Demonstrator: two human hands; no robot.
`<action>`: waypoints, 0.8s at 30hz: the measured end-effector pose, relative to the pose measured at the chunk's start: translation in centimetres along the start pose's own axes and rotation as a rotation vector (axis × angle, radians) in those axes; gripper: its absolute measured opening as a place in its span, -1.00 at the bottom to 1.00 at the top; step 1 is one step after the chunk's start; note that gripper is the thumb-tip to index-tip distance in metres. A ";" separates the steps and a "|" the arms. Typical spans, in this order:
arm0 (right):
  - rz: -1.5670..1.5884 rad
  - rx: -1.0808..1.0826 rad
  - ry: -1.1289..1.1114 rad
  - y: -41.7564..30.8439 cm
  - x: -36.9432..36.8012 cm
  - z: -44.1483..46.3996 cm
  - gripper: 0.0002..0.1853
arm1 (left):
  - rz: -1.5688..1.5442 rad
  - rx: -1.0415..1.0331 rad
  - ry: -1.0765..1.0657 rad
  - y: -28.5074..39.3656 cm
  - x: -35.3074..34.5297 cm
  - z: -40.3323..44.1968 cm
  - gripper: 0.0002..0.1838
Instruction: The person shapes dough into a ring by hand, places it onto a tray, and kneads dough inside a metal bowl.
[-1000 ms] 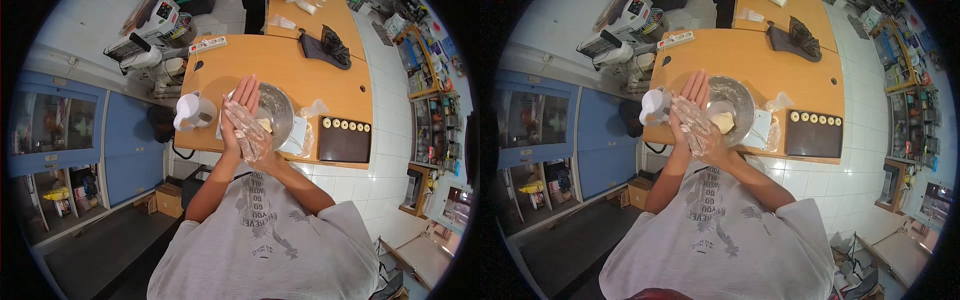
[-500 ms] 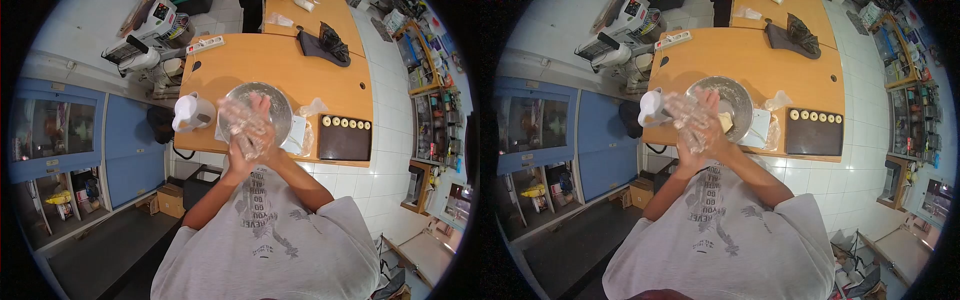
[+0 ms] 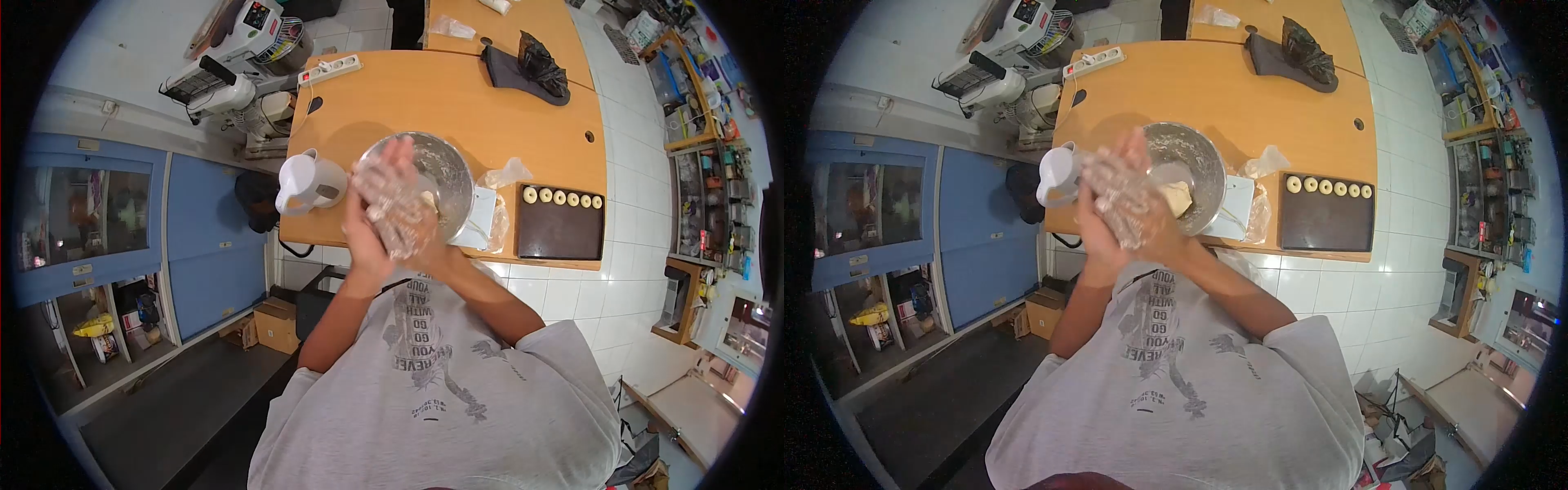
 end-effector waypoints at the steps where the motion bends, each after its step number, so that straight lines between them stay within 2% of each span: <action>1: 0.104 0.007 -0.030 -0.8 -1.0 -0.2 -0.46 | -0.004 -0.085 -0.031 1.1 -0.5 0.7 -0.29; 2: 0.209 0.015 -0.060 -1.4 -1.6 -0.3 -0.47 | -0.005 -0.085 -0.030 1.0 -0.5 0.6 -0.29; 3: 0.013 0.056 -0.117 -2.2 -1.6 -0.4 -0.46 | -0.019 -0.045 0.008 0.3 -0.2 0.1 -0.29; 4: 0.013 0.054 -0.116 -1.4 -1.5 -1.2 -0.46 | -0.032 -0.003 0.046 -0.5 0.0 -0.6 -0.30; 6: -0.196 -0.187 -0.073 2.8 -1.0 -3.0 -0.55 | -0.058 0.078 0.122 -2.1 0.5 -2.2 -0.31; 7: -0.192 -0.191 -0.072 2.8 -0.4 -2.1 -0.55 | -0.071 0.121 0.164 -2.8 0.8 -2.9 -0.32; 8: -0.221 -0.080 -0.018 1.3 1.0 -0.5 -0.53 | -0.084 0.164 0.207 -2.7 0.3 -3.2 -0.32; 9: -0.252 0.033 0.037 -0.1 1.8 0.3 -0.51 | -0.055 0.181 0.182 -1.5 -0.3 -2.3 -0.26; 10: -0.253 0.035 0.037 -0.7 1.3 0.0 -0.51 | -0.055 0.179 0.181 -1.4 0.0 -1.4 -0.26; 12: 0.292 -0.191 -0.009 0.1 -1.0 -1.2 -0.51 | -0.269 0.051 0.061 -0.5 -0.4 0.2 -0.18; 13: 0.023 0.015 -0.070 -1.4 -1.4 -0.6 -0.49 | -0.375 -0.012 -0.001 0.0 -0.7 0.5 -0.14; 14: 0.022 0.015 -0.068 -1.0 -1.3 -0.4 -0.49 | -0.375 -0.010 -0.003 -0.6 -0.5 -0.1 -0.14; 17: -0.123 0.009 -0.038 0.1 0.1 0.4 -0.47 | -0.031 0.139 -0.150 -3.2 -2.3 -2.5 -0.18; 18: -0.170 0.008 -0.030 0.3 0.5 0.5 -0.46 | -0.030 0.138 -0.150 -3.0 -2.1 -2.6 -0.18; 20: -0.260 0.004 -0.015 0.3 0.8 0.7 -0.45 | 0.018 0.167 0.148 -0.3 -1.1 -1.7 -0.21; 21: -0.260 0.007 -0.017 -0.2 0.1 0.2 -0.45 | -0.056 0.125 0.190 0.3 0.5 -0.8 -0.25; 23: 0.126 -0.125 -0.036 -0.1 -2.0 -0.9 -0.49 | -0.062 0.093 0.138 -0.2 0.7 -1.1 -0.26; 24: 0.125 -0.120 -0.037 -0.3 -2.3 -0.6 -0.49 | -0.066 0.069 0.085 -0.6 0.5 -1.2 -0.26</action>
Point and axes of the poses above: each hand's wrist, its own z-axis towards the middle knuckle, its own x-axis out of the back of the hand, y = z × x, the point moved 9 cm from there along z, towards the middle knuckle, and after that the axes turned 7 degrees about -y, right-handed, at the moved point
